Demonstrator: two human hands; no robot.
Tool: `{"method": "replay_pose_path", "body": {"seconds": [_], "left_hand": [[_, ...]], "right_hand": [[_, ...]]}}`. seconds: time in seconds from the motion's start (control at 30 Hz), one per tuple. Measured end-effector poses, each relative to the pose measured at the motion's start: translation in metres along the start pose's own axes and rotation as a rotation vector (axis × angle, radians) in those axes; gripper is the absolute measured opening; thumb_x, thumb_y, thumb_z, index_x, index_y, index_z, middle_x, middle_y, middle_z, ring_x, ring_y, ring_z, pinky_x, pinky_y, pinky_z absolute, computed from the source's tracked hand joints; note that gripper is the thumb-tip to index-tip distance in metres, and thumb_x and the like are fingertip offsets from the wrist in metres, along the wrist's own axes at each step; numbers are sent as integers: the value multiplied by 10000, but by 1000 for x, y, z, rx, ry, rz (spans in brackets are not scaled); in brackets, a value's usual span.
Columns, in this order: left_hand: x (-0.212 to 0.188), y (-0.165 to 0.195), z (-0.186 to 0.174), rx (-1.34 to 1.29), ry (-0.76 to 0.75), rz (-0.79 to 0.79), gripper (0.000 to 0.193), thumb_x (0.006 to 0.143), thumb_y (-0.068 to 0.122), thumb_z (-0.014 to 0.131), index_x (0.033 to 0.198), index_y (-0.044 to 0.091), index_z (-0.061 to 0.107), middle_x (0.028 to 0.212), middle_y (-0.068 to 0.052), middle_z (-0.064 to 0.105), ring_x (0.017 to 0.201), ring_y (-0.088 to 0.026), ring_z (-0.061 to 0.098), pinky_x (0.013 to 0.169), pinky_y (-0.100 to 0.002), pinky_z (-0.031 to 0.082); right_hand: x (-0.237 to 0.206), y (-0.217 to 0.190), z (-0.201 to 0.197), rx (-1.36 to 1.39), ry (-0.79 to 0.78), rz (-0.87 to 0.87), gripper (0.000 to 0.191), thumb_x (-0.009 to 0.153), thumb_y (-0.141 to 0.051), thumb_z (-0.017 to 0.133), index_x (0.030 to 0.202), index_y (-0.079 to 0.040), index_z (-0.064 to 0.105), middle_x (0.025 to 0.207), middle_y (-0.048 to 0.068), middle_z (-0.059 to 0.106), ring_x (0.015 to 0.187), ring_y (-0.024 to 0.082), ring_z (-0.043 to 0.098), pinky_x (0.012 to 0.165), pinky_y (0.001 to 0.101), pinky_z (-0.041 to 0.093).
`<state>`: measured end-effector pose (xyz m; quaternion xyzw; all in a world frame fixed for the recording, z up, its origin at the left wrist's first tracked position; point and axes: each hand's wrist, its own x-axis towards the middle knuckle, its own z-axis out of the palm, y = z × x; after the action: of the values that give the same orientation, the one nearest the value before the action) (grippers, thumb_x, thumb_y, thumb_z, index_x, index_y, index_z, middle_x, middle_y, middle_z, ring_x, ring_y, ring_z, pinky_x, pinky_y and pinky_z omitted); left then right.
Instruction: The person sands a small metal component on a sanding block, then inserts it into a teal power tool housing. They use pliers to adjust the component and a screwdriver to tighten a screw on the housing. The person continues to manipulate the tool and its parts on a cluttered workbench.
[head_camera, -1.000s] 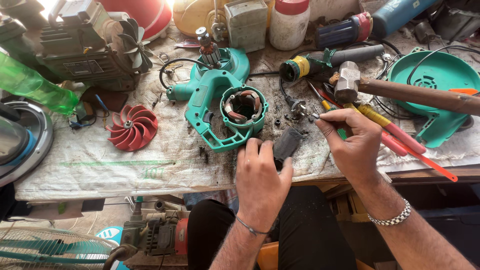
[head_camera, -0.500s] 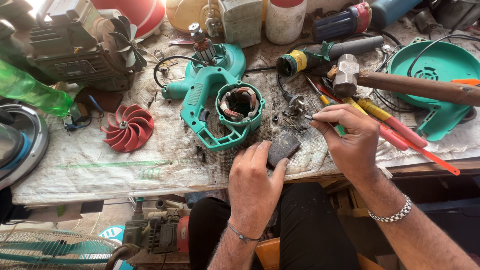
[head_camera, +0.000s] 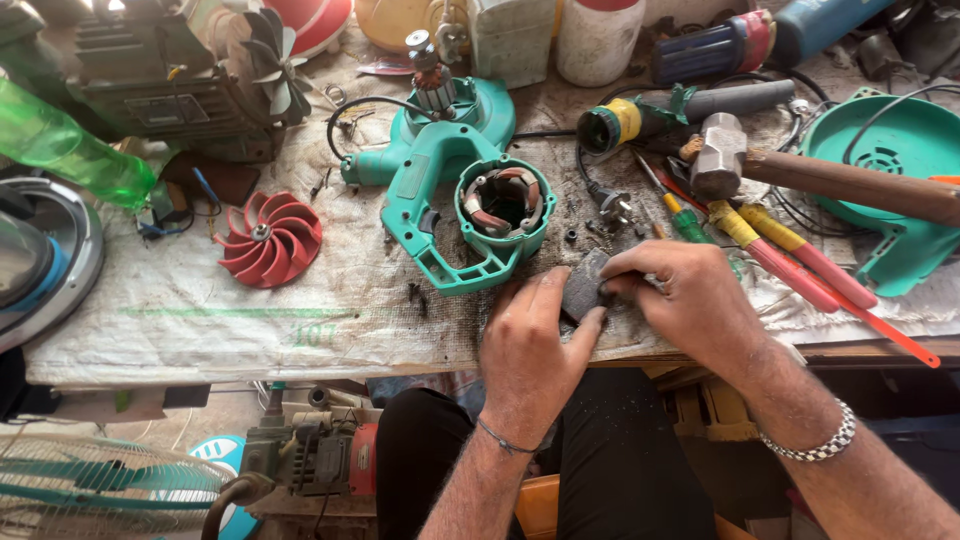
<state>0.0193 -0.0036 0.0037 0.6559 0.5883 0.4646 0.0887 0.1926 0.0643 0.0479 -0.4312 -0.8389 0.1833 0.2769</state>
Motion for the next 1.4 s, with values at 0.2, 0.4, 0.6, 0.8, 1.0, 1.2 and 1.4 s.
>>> {"method": "replay_pose_path", "body": {"seconds": [0.2,0.4,0.6,0.8,1.0,1.2,1.4], "left_hand": [[-2,-3,-3,-83,-38,-26,546,816,251,846,1255,-6,645,1094,-171,731,961,-302,740,804,-399,603],[-2,-4,-3,-95,-60,-38,538,818,241,841,1261,7,645,1081,-164,733,946,-292,745,792,-398,607],[-1,-3,-3,-73,-76,-60,529,814,253,846,1249,25,650,1070,-148,737,925,-281,748,768,-392,611],[1,2,-7,-203,-24,-69,382,835,228,820,1174,78,725,1145,-87,744,903,-215,759,744,-335,613],[4,1,-14,-426,-10,-134,187,915,189,774,1075,92,766,1036,-53,765,877,-203,769,699,-321,596],[4,0,-15,-328,-24,-125,126,968,150,701,1040,46,709,977,-85,737,901,-248,731,748,-374,564],[7,1,-13,-288,-84,-222,144,984,185,688,1038,53,704,935,-81,729,847,-228,716,702,-373,551]], "right_hand": [[4,2,-1,-128,5,-86,169,798,5,756,965,-24,762,924,91,727,866,262,727,753,367,583],[8,5,0,-114,-43,-63,153,822,-26,752,974,-40,762,914,74,734,838,238,730,735,351,588],[10,4,0,-166,-57,-153,130,841,-4,725,971,6,722,939,117,710,861,277,714,750,377,574],[4,-7,1,45,2,-37,107,890,-17,708,992,16,711,901,104,730,814,209,720,706,342,561],[-2,-13,6,95,-9,99,134,877,-34,747,1002,10,725,877,106,758,770,165,716,688,314,544],[-7,-13,10,375,-62,159,115,916,-17,702,1025,-7,736,885,90,770,817,144,693,719,284,573],[-8,-16,10,216,43,-18,151,850,-15,764,1001,-7,753,902,71,770,818,115,733,706,267,577]]}}
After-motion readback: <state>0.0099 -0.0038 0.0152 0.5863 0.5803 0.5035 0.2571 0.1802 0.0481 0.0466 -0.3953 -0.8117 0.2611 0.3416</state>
